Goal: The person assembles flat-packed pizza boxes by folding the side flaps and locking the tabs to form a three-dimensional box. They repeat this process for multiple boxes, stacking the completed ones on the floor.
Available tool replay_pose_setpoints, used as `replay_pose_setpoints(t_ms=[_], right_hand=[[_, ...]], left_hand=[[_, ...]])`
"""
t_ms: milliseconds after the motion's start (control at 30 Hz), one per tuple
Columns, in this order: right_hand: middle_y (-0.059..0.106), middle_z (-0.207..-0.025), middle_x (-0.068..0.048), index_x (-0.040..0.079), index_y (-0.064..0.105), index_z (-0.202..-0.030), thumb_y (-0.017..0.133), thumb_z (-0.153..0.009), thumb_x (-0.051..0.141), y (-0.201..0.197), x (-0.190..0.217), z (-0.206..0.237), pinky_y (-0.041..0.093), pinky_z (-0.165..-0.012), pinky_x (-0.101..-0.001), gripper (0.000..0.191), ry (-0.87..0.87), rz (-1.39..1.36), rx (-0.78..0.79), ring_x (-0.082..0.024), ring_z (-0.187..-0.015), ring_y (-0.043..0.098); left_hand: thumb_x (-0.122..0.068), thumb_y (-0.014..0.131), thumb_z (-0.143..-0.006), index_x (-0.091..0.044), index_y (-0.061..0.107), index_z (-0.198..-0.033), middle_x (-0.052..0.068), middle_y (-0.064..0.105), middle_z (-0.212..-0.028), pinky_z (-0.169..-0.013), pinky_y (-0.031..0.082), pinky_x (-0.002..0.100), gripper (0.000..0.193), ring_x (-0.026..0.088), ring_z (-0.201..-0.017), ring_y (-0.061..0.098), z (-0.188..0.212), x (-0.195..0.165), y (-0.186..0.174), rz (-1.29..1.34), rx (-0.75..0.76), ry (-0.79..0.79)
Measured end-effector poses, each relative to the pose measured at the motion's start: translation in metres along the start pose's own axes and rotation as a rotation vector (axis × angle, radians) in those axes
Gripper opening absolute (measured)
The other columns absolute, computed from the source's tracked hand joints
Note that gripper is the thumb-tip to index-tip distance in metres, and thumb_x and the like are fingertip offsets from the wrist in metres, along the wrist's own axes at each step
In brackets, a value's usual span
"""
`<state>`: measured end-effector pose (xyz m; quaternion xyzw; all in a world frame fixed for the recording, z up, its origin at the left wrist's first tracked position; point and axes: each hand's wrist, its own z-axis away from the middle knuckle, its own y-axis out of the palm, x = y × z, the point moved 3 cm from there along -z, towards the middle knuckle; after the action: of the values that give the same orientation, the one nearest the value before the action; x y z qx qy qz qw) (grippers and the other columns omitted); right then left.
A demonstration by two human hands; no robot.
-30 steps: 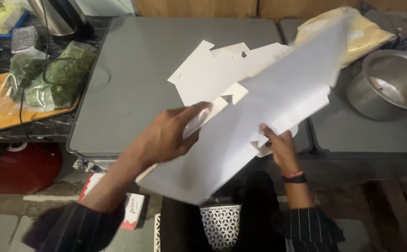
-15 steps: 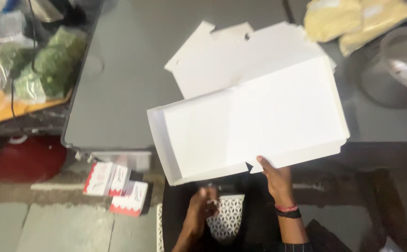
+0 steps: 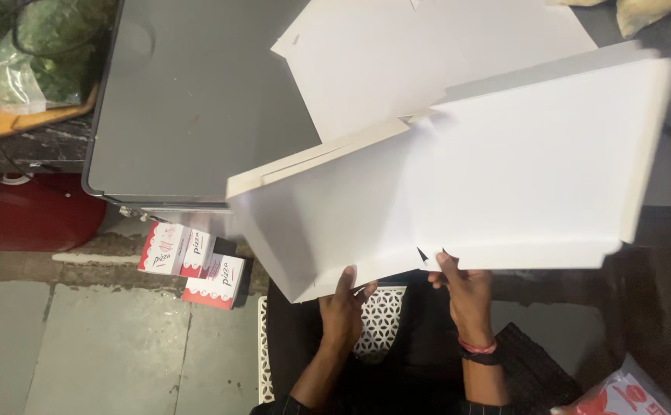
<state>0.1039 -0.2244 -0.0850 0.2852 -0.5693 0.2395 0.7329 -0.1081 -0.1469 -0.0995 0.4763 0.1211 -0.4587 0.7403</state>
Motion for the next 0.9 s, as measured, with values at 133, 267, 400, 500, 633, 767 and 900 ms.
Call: replay_pose_setpoints(t_ms=[133, 267, 400, 500, 633, 767, 900], right_hand=[[0.070, -0.084, -0.015, -0.007, 0.062, -0.109, 0.069, -0.094, 0.004, 0.006, 0.010, 0.005, 0.053, -0.051, -0.0293, 0.020, -0.047, 0.003, 0.001, -0.020, -0.061, 0.067], [0.068, -0.100, -0.016, -0.003, 0.061, -0.118, 0.064, -0.097, 0.011, 0.003, 0.000, 0.009, 0.055, -0.066, -0.0327, 0.025, -0.020, -0.306, -0.044, -0.023, -0.079, 0.069], [0.069, -0.115, -0.013, 0.002, 0.062, -0.123, 0.062, -0.099, 0.024, -0.003, -0.017, 0.007, 0.061, -0.088, -0.0339, 0.033, -0.200, -0.451, 0.049, -0.022, -0.101, 0.071], [0.066, -0.119, -0.011, 0.003, 0.061, -0.128, 0.068, -0.105, 0.019, -0.005, -0.023, -0.001, 0.058, -0.092, -0.0321, 0.029, -0.419, -0.175, 0.030, -0.020, -0.104, 0.066], [0.074, -0.089, -0.008, 0.007, 0.075, -0.112, 0.069, -0.102, 0.024, -0.013, -0.021, -0.010, 0.053, -0.071, -0.0279, 0.021, -0.413, 0.723, -0.225, -0.018, -0.074, 0.066], [0.068, -0.109, -0.011, -0.001, 0.067, -0.123, 0.073, -0.098, 0.022, -0.004, -0.013, -0.007, 0.052, -0.082, -0.0353, 0.034, -0.874, 0.971, -0.205, -0.023, -0.097, 0.066], [0.064, -0.111, -0.014, -0.003, 0.061, -0.126, 0.068, -0.102, 0.020, -0.002, -0.046, -0.006, 0.049, -0.085, -0.0384, 0.034, -0.532, 0.262, -0.136, -0.026, -0.099, 0.061]], left_hand=[[-0.023, 0.071, -0.094, 0.003, 0.052, -0.131, 0.017, 0.058, -0.125, -0.088, 0.062, 0.045, 0.049, 0.028, -0.114, 0.063, -0.004, 0.019, 0.002, 0.035, -0.055, 0.009], [-0.023, 0.067, -0.099, 0.003, 0.052, -0.133, 0.017, 0.056, -0.129, -0.094, 0.058, 0.042, 0.045, 0.027, -0.118, 0.058, -0.016, 0.051, 0.008, 0.123, 0.119, 0.083], [-0.018, 0.064, -0.101, 0.003, 0.054, -0.126, 0.016, 0.058, -0.120, -0.086, 0.057, 0.037, 0.034, 0.024, -0.107, 0.060, -0.028, 0.070, 0.018, 0.170, 0.170, -0.002], [-0.015, 0.062, -0.103, 0.003, 0.056, -0.121, 0.015, 0.059, -0.113, -0.080, 0.057, 0.033, 0.026, 0.021, -0.099, 0.061, -0.035, 0.054, 0.029, 0.180, 0.124, 0.029], [-0.011, 0.058, -0.106, 0.003, 0.059, -0.114, 0.014, 0.061, -0.104, -0.073, 0.057, 0.029, 0.017, 0.018, -0.088, 0.063, -0.039, 0.013, 0.046, 0.208, 0.126, 0.017], [-0.004, 0.057, -0.103, 0.000, 0.057, -0.109, 0.011, 0.058, -0.093, -0.055, 0.050, 0.025, 0.007, 0.014, -0.072, 0.058, -0.035, -0.012, 0.059, 0.217, 0.164, 0.064], [-0.009, 0.057, -0.101, -0.004, 0.057, -0.119, 0.009, 0.062, -0.106, -0.069, 0.054, 0.027, 0.018, 0.015, -0.088, 0.063, -0.028, 0.001, 0.064, 0.185, 0.066, 0.065]])
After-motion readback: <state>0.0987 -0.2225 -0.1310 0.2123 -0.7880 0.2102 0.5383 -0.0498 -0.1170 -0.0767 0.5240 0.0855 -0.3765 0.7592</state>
